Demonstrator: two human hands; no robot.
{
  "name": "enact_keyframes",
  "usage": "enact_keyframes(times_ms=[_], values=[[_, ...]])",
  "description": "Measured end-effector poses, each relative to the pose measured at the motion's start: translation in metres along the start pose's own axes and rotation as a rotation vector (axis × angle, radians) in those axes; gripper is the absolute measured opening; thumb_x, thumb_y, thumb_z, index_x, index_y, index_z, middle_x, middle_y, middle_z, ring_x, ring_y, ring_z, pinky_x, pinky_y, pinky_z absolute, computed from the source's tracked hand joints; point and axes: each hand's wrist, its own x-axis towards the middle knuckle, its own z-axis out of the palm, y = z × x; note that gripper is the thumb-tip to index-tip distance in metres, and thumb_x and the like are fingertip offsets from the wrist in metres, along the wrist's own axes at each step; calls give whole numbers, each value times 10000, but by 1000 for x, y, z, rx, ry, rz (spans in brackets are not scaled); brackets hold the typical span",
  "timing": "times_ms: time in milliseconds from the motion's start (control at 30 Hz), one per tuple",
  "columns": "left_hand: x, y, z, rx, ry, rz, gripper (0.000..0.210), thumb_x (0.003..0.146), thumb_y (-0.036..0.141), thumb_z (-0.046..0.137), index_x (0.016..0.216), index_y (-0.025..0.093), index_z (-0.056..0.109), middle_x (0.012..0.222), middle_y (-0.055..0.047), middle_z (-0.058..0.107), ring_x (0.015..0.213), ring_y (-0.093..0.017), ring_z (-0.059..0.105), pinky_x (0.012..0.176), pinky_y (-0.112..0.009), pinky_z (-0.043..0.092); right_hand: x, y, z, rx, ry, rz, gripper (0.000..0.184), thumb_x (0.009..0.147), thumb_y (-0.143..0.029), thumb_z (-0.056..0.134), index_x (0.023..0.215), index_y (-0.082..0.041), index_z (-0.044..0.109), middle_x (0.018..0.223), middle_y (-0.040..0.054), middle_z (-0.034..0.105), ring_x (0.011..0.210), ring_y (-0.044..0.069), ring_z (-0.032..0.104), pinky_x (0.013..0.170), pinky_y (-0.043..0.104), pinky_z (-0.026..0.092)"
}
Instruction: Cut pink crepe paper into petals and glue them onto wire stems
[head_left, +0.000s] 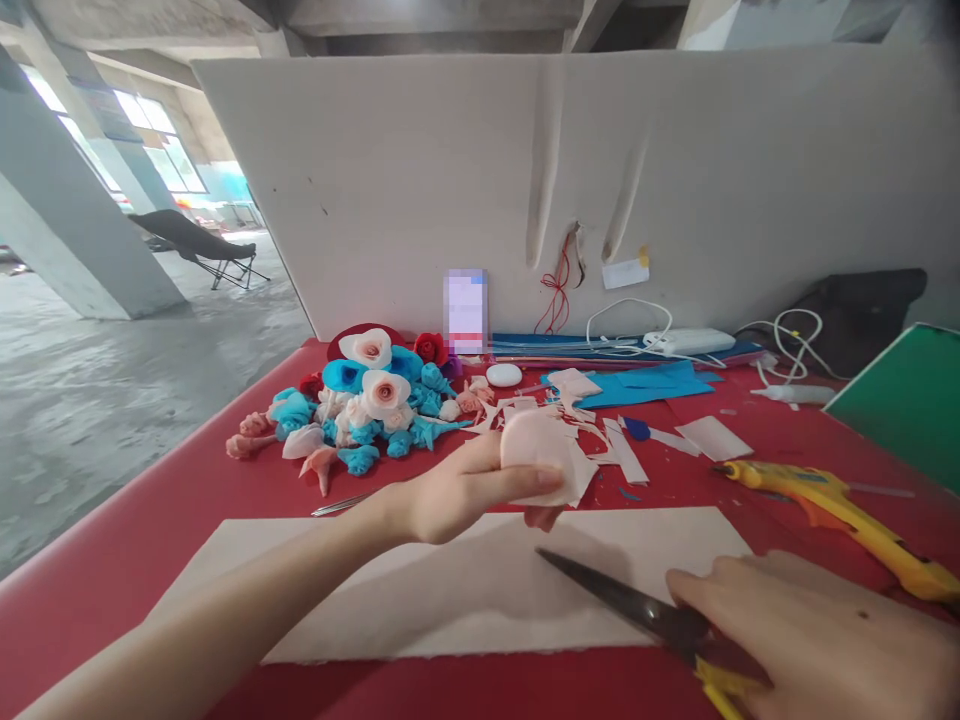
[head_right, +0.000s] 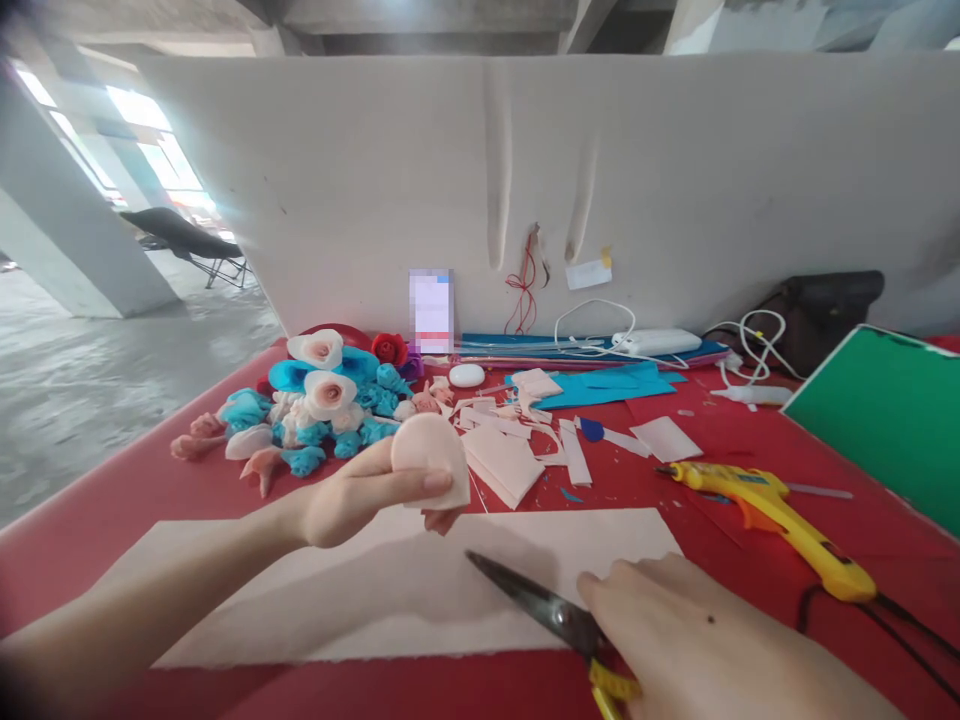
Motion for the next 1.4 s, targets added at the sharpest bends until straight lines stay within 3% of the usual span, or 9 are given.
enact_keyframes(times_ms=[133,167,233,300,467,667,1033,1167,1400], values=[[3,-6,9,-18,-143,-78,280,849,293,446,624,142,514,704,-37,518,718,-151,492,716,-267,387,18,-4,-14,-24,-303,34,130,619,-183,601,706,-278,614,698,-8,632,629,222,612,514,301,456],[3,-7,11,-24,-154,-83,272,847,291,445,629,144,515,692,-31,508,715,-153,488,714,-269,386,29,-8,-21,23,-316,77,56,707,-292,573,731,-273,620,702,-1,638,595,207,605,473,281,428],[3,-9,15,-40,-169,-96,260,844,291,444,640,147,515,663,-20,491,697,-153,481,710,-274,388,51,-19,-34,175,-255,201,275,837,-399,415,716,-265,624,618,-13,620,497,161,562,439,257,380],[4,-11,18,-40,-194,-124,263,843,294,443,635,148,511,641,-14,487,680,-151,480,716,-280,388,68,-33,-44,484,-156,156,266,858,-381,400,835,-276,643,762,-20,656,630,135,591,528,227,421],[6,-16,23,-4,-211,-217,281,851,244,420,599,142,492,616,-7,492,630,-127,464,680,-263,377,79,-51,-44,940,-286,242,175,808,-327,501,863,-212,621,571,-48,570,436,66,421,434,185,358],[7,-15,28,38,-172,-235,303,853,222,402,567,143,460,600,-5,476,612,-118,439,661,-257,369,77,-47,-37,798,-109,203,134,763,-272,514,708,-197,611,710,-13,620,641,119,530,588,238,413],[-1,-14,29,159,-211,-386,310,818,232,426,522,149,466,548,13,463,570,-109,432,632,-240,369,81,-35,-31,825,-297,139,79,749,-235,568,774,-198,633,752,-22,637,680,104,543,594,201,417],[-16,-20,41,155,-135,-439,310,817,256,426,529,148,471,527,22,447,538,-100,434,580,-220,374,75,-45,-29,776,-341,112,98,742,-220,578,741,-225,676,679,-42,649,602,85,519,511,173,383],[-45,-18,34,558,-71,-365,386,859,342,380,531,154,454,526,25,473,504,-82,431,524,-203,345,83,-43,-27,647,-149,153,158,771,-266,548,769,-222,700,711,-15,680,643,122,602,551,195,442]])
